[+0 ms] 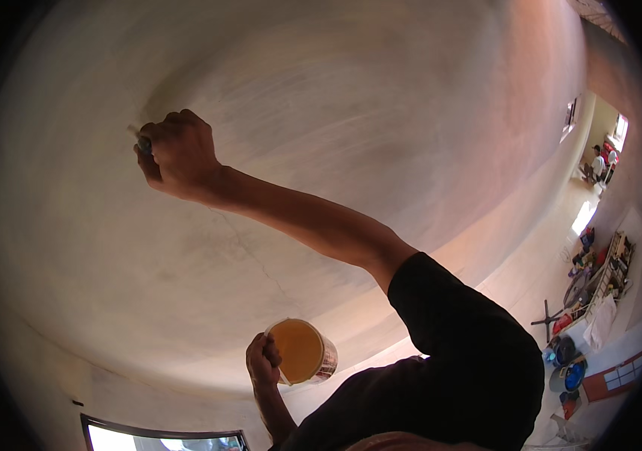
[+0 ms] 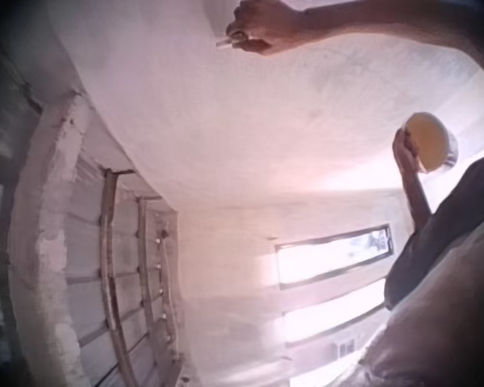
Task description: The person paints a ceiling using a paintbrush and a paint bucket. They repeatedly dip the brush into the bucket and apply paint to the ceiling surface in broad strokes.
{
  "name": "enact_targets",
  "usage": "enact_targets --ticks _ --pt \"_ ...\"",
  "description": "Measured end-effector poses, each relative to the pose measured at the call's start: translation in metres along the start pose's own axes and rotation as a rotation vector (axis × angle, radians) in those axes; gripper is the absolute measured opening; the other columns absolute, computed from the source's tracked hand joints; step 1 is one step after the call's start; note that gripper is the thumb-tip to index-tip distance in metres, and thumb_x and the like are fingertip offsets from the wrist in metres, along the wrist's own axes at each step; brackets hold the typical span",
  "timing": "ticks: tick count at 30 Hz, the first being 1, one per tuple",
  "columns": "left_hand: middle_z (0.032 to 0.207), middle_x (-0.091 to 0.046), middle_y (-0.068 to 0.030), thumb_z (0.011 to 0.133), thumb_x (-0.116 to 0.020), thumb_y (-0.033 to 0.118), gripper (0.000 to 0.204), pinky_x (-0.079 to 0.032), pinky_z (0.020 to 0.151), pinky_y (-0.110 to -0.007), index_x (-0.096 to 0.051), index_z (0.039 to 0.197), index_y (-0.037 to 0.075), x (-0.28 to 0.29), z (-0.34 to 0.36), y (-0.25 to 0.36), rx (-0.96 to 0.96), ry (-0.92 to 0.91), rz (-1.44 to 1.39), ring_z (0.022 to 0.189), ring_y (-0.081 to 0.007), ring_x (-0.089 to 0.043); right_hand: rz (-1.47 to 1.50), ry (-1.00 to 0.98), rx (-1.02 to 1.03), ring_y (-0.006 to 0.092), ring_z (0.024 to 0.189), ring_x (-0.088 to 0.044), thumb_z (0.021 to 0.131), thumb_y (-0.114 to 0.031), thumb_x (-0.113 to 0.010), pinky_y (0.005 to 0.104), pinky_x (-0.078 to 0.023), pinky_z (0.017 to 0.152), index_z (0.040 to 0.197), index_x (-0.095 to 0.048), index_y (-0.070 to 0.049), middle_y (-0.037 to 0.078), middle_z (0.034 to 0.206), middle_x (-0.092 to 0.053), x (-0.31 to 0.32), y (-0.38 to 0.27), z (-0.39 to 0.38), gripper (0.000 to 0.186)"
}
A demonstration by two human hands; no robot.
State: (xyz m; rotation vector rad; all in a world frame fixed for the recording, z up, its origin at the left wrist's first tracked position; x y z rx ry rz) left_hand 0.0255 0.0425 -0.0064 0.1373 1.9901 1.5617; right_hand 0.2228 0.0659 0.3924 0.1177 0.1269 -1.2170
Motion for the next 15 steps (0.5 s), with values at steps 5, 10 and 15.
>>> enact_targets --ticks 5,10,15 --pt "0.054 -0.030 0.0086 0.096 -0.047 0.023 0.021 -0.018 0.037 -0.022 -0.056 0.087 0.007 -0.011 0.000 -0.004 -0.002 -0.001 0.008 0.041 -0.0032 -0.024 0.052 0.013 -0.150 0.0216 0.058 -0.066 0.079 -0.028 -0.075 0.0313 -0.053 0.055 0.078 -0.074 -0.007 0.008 0.068 -0.070 0.053 0.104 0.009 0.021" --pt "0.054 -0.029 0.0087 0.096 -0.046 0.022 0.021 -0.018 0.036 -0.022 -0.056 0.086 0.007 0.001 -0.003 -0.006 -0.006 0.016 -0.009 0.041 -0.0028 -0.023 0.006 0.163 -0.352 0.0086 0.065 -0.063 0.082 -0.014 -0.074 0.0253 -0.050 0.061 0.079 -0.073 -0.002 0.003 0.070 -0.070 0.211 0.234 0.004 0.013" --pt "0.054 -0.029 0.0087 0.096 -0.046 0.021 0.021 -0.018 0.036 -0.022 -0.055 0.085 0.007 0.001 -0.004 -0.010 0.001 -0.013 -0.041 0.041 -0.0028 -0.022 -0.579 0.300 -0.285 0.0236 0.064 -0.068 0.078 -0.032 -0.071 0.0362 -0.052 0.061 0.077 -0.075 -0.008 0.010 0.069 -0.071 0.363 0.313 0.006 0.025"
Point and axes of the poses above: each hand's wrist, its own z-axis towards the middle knuckle, its own x-axis out of the back of the hand, y = z × x, the point moved 5 cm from there along z, towards the middle knuckle
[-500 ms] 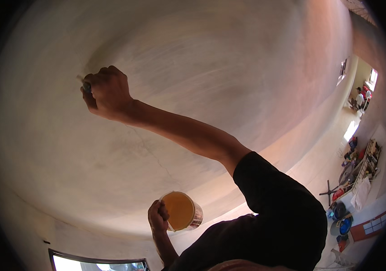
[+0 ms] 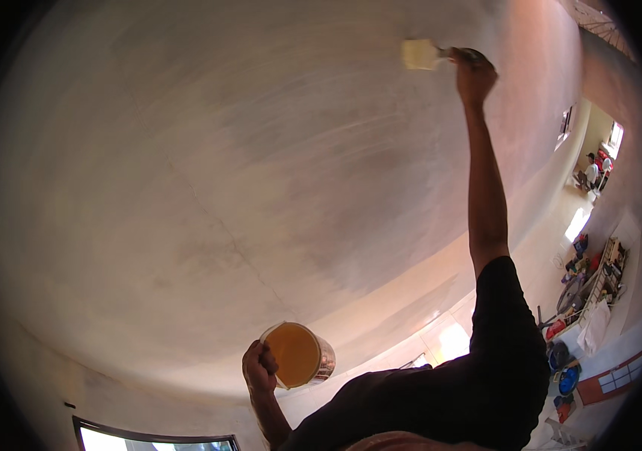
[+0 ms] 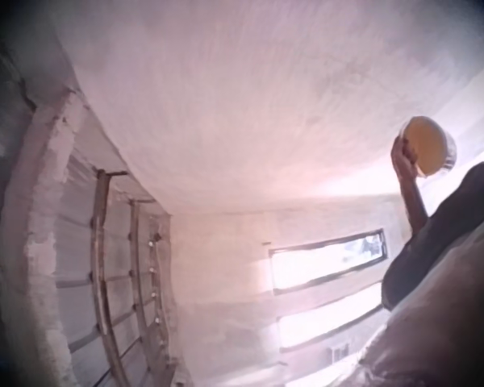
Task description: The person paints a ceiling using a paintbrush and a paint bucket. They repeatedly dip the brush into the bucket and apply paint to the ceiling surface in broad strokes.
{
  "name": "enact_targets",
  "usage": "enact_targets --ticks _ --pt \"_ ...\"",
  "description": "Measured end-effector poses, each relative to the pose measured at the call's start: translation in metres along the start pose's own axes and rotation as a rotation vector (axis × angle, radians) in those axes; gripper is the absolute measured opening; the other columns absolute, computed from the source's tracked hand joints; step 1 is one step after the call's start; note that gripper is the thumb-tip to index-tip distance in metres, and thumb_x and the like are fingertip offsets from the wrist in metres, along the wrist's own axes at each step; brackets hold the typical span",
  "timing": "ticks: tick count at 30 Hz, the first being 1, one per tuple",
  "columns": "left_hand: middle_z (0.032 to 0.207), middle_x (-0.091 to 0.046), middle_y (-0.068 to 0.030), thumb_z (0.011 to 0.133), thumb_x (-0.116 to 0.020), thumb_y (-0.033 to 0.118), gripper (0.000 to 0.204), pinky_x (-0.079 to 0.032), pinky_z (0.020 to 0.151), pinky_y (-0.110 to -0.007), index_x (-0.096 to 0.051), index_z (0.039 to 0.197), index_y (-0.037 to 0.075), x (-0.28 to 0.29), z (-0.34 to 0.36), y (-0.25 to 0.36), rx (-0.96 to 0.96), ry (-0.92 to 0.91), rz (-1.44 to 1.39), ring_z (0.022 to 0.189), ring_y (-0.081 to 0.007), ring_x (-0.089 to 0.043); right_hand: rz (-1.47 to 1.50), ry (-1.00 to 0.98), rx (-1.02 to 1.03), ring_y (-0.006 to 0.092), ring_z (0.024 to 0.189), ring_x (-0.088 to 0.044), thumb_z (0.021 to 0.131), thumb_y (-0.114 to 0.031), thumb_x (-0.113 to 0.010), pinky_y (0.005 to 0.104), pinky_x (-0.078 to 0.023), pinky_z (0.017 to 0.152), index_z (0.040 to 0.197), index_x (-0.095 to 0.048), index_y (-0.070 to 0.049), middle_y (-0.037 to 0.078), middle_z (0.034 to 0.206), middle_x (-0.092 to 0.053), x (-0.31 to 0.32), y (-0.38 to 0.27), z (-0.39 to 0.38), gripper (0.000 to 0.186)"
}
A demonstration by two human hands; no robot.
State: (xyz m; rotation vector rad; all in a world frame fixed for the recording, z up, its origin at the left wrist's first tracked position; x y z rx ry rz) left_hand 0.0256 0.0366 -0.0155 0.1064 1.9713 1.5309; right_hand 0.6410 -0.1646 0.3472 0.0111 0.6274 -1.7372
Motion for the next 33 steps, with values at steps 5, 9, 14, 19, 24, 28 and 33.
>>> enact_targets --ticks 5,9,14,19,24,28,33 --pt "0.054 -0.029 0.0082 0.096 -0.046 0.022 0.021 -0.018 0.036 -0.022 -0.055 0.085 0.006 0.005 0.002 -0.003 0.010 -0.027 -0.035 0.041 -0.0031 -0.023 -0.367 0.042 0.121 0.0296 0.061 -0.066 0.079 -0.031 -0.069 0.0415 -0.052 0.057 0.073 -0.071 -0.011 0.009 0.066 -0.067 -0.013 -0.051 -0.029 0.021" --pt "0.053 -0.030 0.0066 0.096 -0.047 0.020 0.021 -0.016 0.036 -0.024 -0.054 0.084 0.005 0.008 0.006 -0.005 0.035 0.003 -0.055 0.040 -0.0043 -0.021 -0.254 0.119 0.319 0.0276 0.052 -0.057 0.079 -0.025 -0.071 0.0397 -0.046 0.051 0.072 -0.067 -0.014 0.007 0.057 -0.057 -0.068 -0.162 -0.109 0.014" --pt "0.055 -0.029 0.0083 0.096 -0.047 0.022 0.021 -0.018 0.036 -0.022 -0.056 0.086 0.006 -0.001 0.005 0.004 0.014 -0.019 0.015 0.041 -0.0031 -0.023 0.281 -0.023 0.338 0.0244 0.057 -0.056 0.070 -0.009 -0.069 0.0370 -0.044 0.055 0.079 -0.064 -0.006 0.009 0.065 -0.057 -0.099 -0.328 -0.194 0.011" --pt "0.054 -0.028 0.0087 0.096 -0.047 0.022 0.021 -0.018 0.036 -0.022 -0.055 0.086 0.006 -0.007 0.002 0.010 0.031 0.002 0.024 0.041 -0.0030 -0.022 0.685 -0.252 0.175 0.0247 0.052 -0.057 0.073 -0.012 -0.071 0.0381 -0.045 0.054 0.071 -0.065 -0.007 0.008 0.056 -0.058 -0.103 -0.388 -0.202 0.008" --pt "0.054 -0.028 0.0087 0.096 -0.046 0.022 0.020 -0.018 0.037 -0.022 -0.055 0.087 0.006 -0.005 0.000 0.008 0.027 0.003 0.018 0.041 -0.0031 -0.023 0.508 -0.318 0.139 0.0196 0.062 -0.068 0.079 -0.020 -0.075 0.0302 -0.054 0.062 0.077 -0.072 -0.006 0.009 0.074 -0.071 -0.122 -0.303 -0.181 0.015" --pt "0.054 -0.030 0.0076 0.097 -0.045 0.021 0.021 -0.018 0.037 -0.023 -0.055 0.086 0.005 0.005 -0.003 0.004 0.033 0.013 -0.030 0.040 -0.0040 -0.022 0.616 -0.292 -0.202 0.0091 0.067 -0.065 0.082 -0.013 -0.075 0.0255 -0.052 0.063 0.082 -0.073 -0.001 0.003 0.075 -0.071 -0.091 -0.153 -0.117 0.012" --pt "0.054 -0.030 0.0075 0.097 -0.046 0.021 0.021 -0.017 0.037 -0.023 -0.055 0.086 0.005 0.003 0.001 0.001 0.038 -0.029 -0.061 0.040 -0.0039 -0.022 0.053 -0.016 -0.103 0.0182 0.065 -0.068 0.079 -0.025 -0.075 0.0326 -0.053 0.064 0.083 -0.075 -0.006 0.008 0.074 -0.072 -0.013 0.014 -0.030 0.020"
Point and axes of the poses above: each hand's wrist, its own z-axis towards the middle knuckle, its own x-axis out of the back of the hand, y = z × x, the point moved 5 cm from there along z, towards the middle knuckle
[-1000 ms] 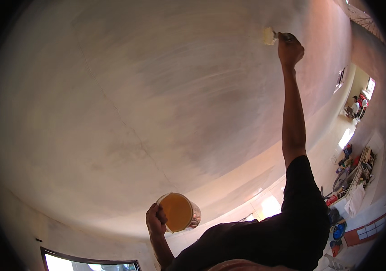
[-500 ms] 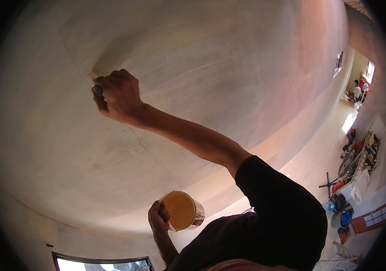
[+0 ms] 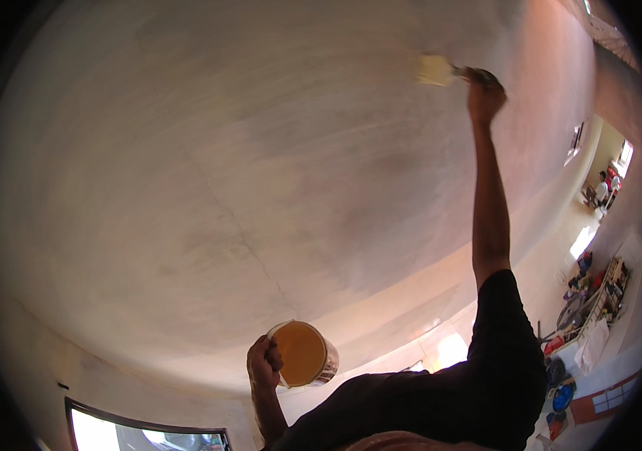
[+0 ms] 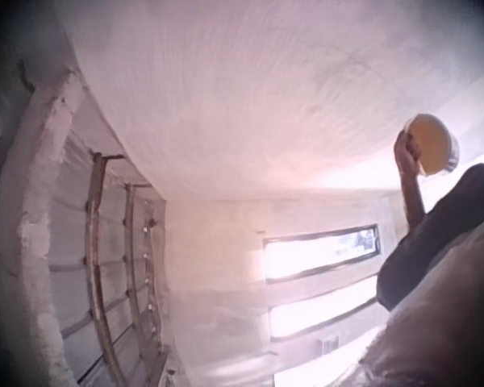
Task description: The person paints a ceiling using a paintbrush and a paint bucket. They repeatedly dip the brush into the bucket and apply paint to the ceiling surface in broad strokes.
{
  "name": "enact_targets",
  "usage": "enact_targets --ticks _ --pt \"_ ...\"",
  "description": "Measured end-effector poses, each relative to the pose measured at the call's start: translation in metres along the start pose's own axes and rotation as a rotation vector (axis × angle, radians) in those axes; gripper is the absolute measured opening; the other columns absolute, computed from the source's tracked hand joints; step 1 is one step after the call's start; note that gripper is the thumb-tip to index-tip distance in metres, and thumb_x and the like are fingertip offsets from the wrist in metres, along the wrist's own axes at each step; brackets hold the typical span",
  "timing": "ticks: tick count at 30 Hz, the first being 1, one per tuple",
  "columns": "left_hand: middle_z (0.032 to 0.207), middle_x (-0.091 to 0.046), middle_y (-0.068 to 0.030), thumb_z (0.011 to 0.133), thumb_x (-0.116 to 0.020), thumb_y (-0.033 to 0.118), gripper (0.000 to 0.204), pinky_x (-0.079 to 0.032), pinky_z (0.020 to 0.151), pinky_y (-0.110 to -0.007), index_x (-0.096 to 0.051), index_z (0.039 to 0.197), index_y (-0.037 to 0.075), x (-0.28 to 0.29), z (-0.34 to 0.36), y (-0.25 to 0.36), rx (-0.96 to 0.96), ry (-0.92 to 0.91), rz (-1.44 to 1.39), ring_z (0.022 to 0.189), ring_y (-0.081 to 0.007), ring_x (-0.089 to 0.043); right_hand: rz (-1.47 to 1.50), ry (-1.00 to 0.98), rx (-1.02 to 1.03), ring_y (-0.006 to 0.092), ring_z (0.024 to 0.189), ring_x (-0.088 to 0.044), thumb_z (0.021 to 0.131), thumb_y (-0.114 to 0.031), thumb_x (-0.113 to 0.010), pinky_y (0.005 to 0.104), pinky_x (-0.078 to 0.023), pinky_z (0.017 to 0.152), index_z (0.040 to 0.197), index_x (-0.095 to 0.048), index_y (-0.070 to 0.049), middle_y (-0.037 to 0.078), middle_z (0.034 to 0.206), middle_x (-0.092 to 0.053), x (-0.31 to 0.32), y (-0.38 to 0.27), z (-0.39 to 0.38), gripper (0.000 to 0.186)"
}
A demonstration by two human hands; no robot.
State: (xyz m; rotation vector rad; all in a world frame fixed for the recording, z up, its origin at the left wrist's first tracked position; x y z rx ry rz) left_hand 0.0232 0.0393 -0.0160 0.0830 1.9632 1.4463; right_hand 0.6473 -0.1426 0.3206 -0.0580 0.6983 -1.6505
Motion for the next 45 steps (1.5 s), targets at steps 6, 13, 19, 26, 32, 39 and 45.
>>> enact_targets --ticks 6,13,19,26,32,39,45 --pt "0.055 -0.030 0.0082 0.097 -0.046 0.020 0.020 -0.017 0.037 -0.022 -0.055 0.086 0.006 0.000 0.004 -0.002 0.008 -0.009 -0.002 0.041 -0.0031 -0.023 -0.524 0.133 0.201 0.0290 0.060 -0.068 0.079 -0.036 -0.069 0.0427 -0.053 0.058 0.074 -0.072 -0.013 0.010 0.068 -0.069 -0.014 -0.060 0.010 0.024" --pt "0.055 -0.031 0.0081 0.096 -0.046 0.022 0.022 -0.019 0.037 -0.022 -0.056 0.086 0.006 0.004 0.000 -0.003 0.009 0.044 -0.014 0.041 -0.0037 -0.025 -0.040 0.161 0.522 0.0249 0.053 -0.057 0.074 -0.019 -0.070 0.0382 -0.046 0.051 0.072 -0.064 -0.014 0.005 0.058 -0.057 -0.111 -0.266 -0.125 0.008" --pt "0.054 -0.031 0.0075 0.096 -0.047 0.022 0.022 -0.021 0.037 -0.023 -0.056 0.085 0.006 -0.004 -0.002 0.003 -0.023 0.060 0.078 0.040 -0.0044 -0.026 0.544 -0.221 0.459 0.0264 0.058 -0.058 0.064 -0.006 -0.066 0.0390 -0.047 0.060 0.068 -0.059 -0.006 0.010 0.062 -0.058 -0.128 -0.416 -0.215 0.008" --pt "0.053 -0.031 0.0064 0.095 -0.046 0.020 0.021 -0.018 0.037 -0.024 -0.056 0.085 0.004 -0.016 -0.003 0.005 -0.033 0.057 0.082 0.040 -0.0050 -0.023 0.535 -0.159 0.341 0.0255 0.056 -0.064 0.077 -0.030 -0.076 0.0356 -0.051 0.053 0.068 -0.069 -0.007 0.009 0.066 -0.067 -0.136 -0.355 -0.150 0.025" --pt "0.052 -0.031 0.0065 0.094 -0.048 0.022 0.021 -0.017 0.036 -0.024 -0.054 0.082 0.006 -0.007 -0.008 0.008 -0.043 0.079 0.083 0.039 -0.0051 -0.024 0.626 -0.186 -0.059 0.0079 0.064 -0.060 0.081 -0.013 -0.075 0.0246 -0.048 0.060 0.078 -0.072 -0.003 0.001 0.071 -0.069 -0.097 -0.152 -0.024 0.011" --pt "0.052 -0.033 0.0065 0.092 -0.048 0.022 0.021 -0.019 0.036 -0.025 -0.053 0.078 0.008 -0.003 0.003 -0.001 -0.011 0.023 0.066 0.039 -0.0057 -0.026 -0.156 0.178 0.028 0.0294 0.069 -0.070 0.073 -0.027 -0.074 0.0400 -0.053 0.066 0.082 -0.075 -0.006 0.012 0.075 -0.072 0.019 -0.028 0.056 0.023" --pt "0.053 -0.032 0.0074 0.094 -0.048 0.022 0.021 -0.018 0.036 -0.025 -0.055 0.080 0.007 0.007 0.003 0.000 -0.035 0.055 0.043 0.040 -0.0045 -0.025 0.123 0.073 -0.080 0.0161 0.064 -0.067 0.078 -0.015 -0.072 0.0298 -0.050 0.062 0.083 -0.074 -0.002 0.009 0.072 -0.071 0.018 -0.090 -0.018 0.014"
Point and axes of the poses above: each hand's wrist, its own z-axis towards the middle knuckle, its own x-axis out of the back of the hand, y = z × x, the point moved 5 cm from there along z, towards the middle knuckle
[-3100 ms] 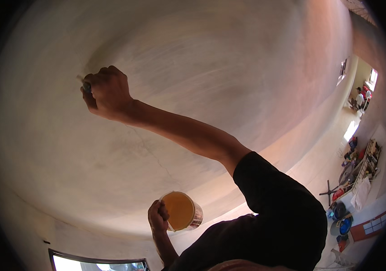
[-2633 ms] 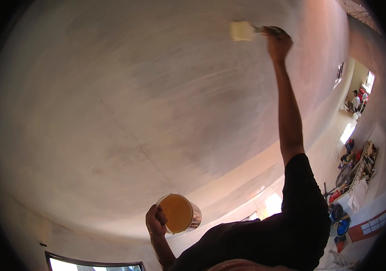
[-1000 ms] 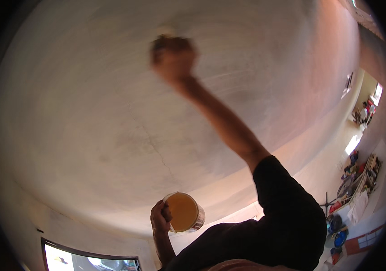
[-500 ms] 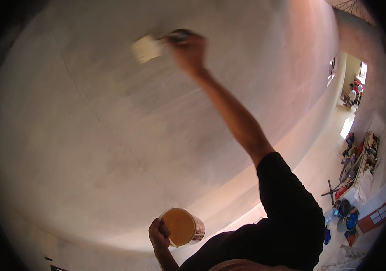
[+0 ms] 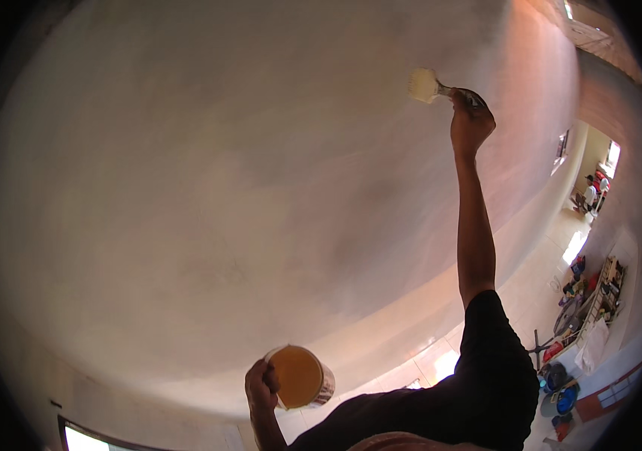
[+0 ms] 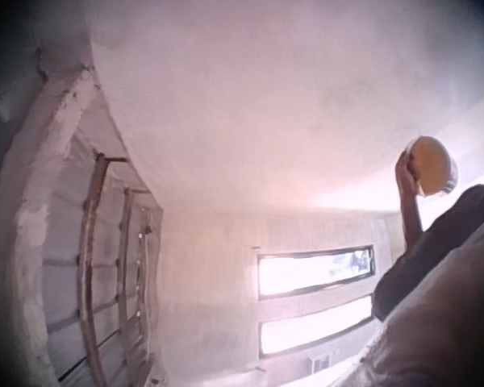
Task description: The person paints a ceiling using a paintbrush and a paint bucket. They repeatedly dip the brush into the bucket and apply paint to the ceiling surface in broad strokes.
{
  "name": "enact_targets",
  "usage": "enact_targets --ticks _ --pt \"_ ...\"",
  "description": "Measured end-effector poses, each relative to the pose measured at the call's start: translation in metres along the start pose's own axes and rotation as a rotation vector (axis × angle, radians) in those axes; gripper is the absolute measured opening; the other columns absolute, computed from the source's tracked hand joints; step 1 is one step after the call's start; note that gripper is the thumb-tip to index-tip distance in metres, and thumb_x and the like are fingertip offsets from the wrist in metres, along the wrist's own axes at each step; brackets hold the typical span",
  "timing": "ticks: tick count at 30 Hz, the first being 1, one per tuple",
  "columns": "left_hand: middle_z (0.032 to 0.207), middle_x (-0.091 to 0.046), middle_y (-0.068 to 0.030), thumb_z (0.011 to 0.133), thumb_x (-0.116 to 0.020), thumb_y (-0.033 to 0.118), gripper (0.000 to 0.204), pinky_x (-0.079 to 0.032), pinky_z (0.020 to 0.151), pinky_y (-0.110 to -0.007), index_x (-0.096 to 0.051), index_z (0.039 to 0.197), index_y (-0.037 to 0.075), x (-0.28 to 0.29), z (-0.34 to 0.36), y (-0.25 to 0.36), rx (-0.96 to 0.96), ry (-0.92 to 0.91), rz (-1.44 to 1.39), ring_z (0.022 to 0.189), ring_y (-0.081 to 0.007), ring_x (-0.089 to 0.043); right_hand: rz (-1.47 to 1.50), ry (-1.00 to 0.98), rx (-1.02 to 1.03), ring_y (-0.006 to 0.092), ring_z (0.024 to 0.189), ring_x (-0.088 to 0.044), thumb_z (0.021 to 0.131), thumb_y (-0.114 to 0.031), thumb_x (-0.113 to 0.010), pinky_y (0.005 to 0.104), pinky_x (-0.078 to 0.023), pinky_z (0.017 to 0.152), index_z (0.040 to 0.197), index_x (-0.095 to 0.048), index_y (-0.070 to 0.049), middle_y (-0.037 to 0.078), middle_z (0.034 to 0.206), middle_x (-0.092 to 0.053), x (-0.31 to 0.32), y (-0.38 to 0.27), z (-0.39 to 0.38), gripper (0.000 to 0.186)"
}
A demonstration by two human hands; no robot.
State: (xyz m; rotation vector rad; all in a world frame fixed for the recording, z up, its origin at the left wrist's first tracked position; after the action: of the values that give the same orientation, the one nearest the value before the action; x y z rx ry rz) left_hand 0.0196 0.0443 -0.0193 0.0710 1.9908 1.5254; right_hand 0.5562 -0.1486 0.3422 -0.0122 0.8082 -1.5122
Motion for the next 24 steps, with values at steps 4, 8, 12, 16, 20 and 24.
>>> enact_targets --ticks 4,8,12,16,20,24 --pt "0.054 -0.032 0.0080 0.095 -0.047 0.021 0.021 -0.017 0.036 -0.023 -0.056 0.083 0.006 -0.007 -0.003 0.001 -0.019 -0.006 -0.007 0.040 -0.0033 -0.024 0.493 -0.221 -0.178 0.0059 0.064 -0.056 0.081 -0.011 -0.074 0.0212 -0.044 0.060 0.086 -0.073 -0.001 -0.001 0.071 -0.066 -0.032 -0.048 -0.088 0.011" --pt "0.054 -0.032 0.0082 0.096 -0.046 0.020 0.021 -0.017 0.037 -0.022 -0.057 0.087 0.005 -0.014 -0.003 0.003 0.029 -0.076 -0.034 0.040 -0.0025 -0.024 0.689 -0.435 -0.300 0.0066 0.069 -0.060 0.083 -0.014 -0.076 0.0227 -0.047 0.063 0.088 -0.073 0.000 0.001 0.077 -0.070 -0.078 -0.096 -0.160 0.015" --pt "0.054 -0.032 0.0077 0.096 -0.047 0.020 0.020 -0.018 0.037 -0.023 -0.056 0.087 0.005 -0.010 -0.002 0.003 0.022 -0.047 -0.036 0.040 -0.0033 -0.024 0.713 -0.556 -0.147 0.0086 0.063 -0.066 0.081 -0.014 -0.074 0.0253 -0.050 0.057 0.084 -0.072 -0.003 0.007 0.072 -0.071 -0.134 -0.173 -0.207 0.012" --pt "0.053 -0.032 0.0072 0.096 -0.048 0.020 0.020 -0.018 0.037 -0.023 -0.055 0.085 0.006 -0.011 -0.002 0.004 0.041 -0.012 -0.014 0.040 -0.0041 -0.024 0.620 -0.539 0.020 0.0089 0.060 -0.062 0.081 -0.015 -0.075 0.0262 -0.049 0.057 0.084 -0.072 -0.002 0.006 0.070 -0.070 -0.152 -0.189 -0.198 0.013" --pt "0.054 -0.030 0.0073 0.096 -0.047 0.022 0.020 -0.018 0.037 -0.023 -0.054 0.085 0.006 -0.010 -0.009 0.009 0.035 -0.002 0.017 0.041 -0.0041 -0.024 0.574 -0.441 -0.047 0.0109 0.068 -0.066 0.080 -0.013 -0.077 0.0248 -0.052 0.066 0.084 -0.073 -0.001 0.005 0.078 -0.072 -0.137 -0.118 -0.156 0.014" --pt "0.054 -0.031 0.0078 0.096 -0.047 0.023 0.023 -0.018 0.037 -0.023 -0.055 0.083 0.006 -0.005 -0.003 0.004 0.054 -0.012 0.003 0.041 -0.0039 -0.024 0.434 -0.270 -0.123 0.0106 0.067 -0.065 0.081 -0.014 -0.074 0.0271 -0.052 0.065 0.083 -0.073 -0.001 0.005 0.074 -0.072 -0.075 0.015 -0.062 0.013"
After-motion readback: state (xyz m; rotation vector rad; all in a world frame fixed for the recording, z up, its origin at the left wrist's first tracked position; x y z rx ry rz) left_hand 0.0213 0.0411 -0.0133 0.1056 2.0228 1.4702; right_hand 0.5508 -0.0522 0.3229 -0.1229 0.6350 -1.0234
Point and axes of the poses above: each hand's wrist, its own z-axis towards the middle knuckle, its own x-axis out of the back of the hand, y = z × x, the point moved 5 cm from there along z, towards the middle knuckle
